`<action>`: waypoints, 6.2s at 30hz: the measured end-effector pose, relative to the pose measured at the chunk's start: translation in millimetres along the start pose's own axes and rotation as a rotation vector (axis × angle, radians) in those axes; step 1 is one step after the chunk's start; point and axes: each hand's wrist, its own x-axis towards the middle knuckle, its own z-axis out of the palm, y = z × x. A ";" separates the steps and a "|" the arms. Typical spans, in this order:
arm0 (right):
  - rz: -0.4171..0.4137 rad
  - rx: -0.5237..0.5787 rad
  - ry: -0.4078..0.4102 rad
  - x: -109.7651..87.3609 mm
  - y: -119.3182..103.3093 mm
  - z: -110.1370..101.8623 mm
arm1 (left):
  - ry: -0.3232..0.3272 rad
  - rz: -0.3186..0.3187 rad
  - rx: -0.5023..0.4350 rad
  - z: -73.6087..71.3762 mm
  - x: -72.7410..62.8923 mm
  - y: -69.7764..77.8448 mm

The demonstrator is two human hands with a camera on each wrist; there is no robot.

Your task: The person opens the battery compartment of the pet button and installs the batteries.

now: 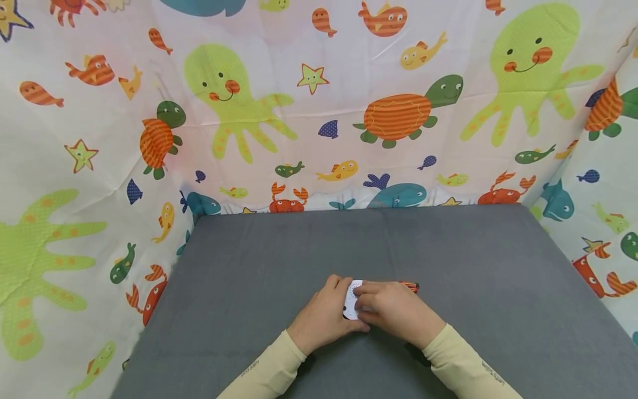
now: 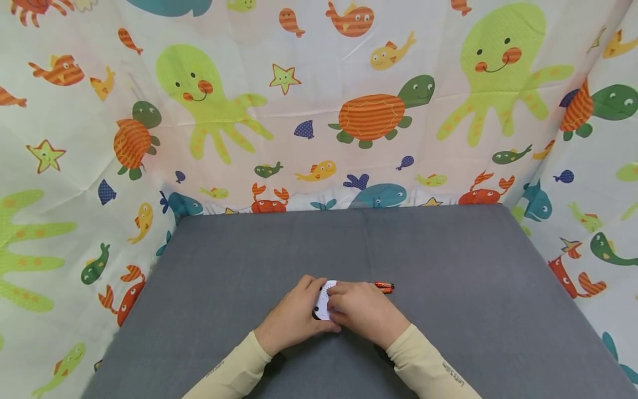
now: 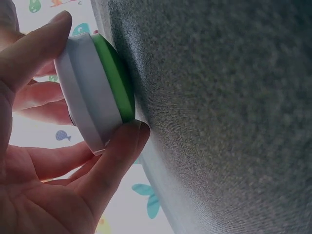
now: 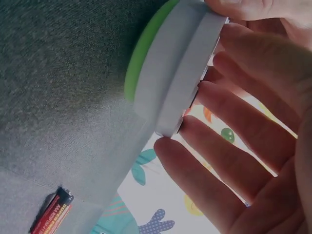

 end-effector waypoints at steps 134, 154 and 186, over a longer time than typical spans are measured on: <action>0.656 0.193 0.097 4.5 -7.7 12.7 | 0.022 -0.029 0.055 -0.9 1.7 3.8; 0.779 0.343 -0.007 2.6 4.8 0.8 | 0.015 -0.061 0.085 -1.7 3.3 6.6; 0.690 0.052 0.027 -35.5 36.1 -9.6 | 0.017 -0.109 0.118 1.0 3.9 4.3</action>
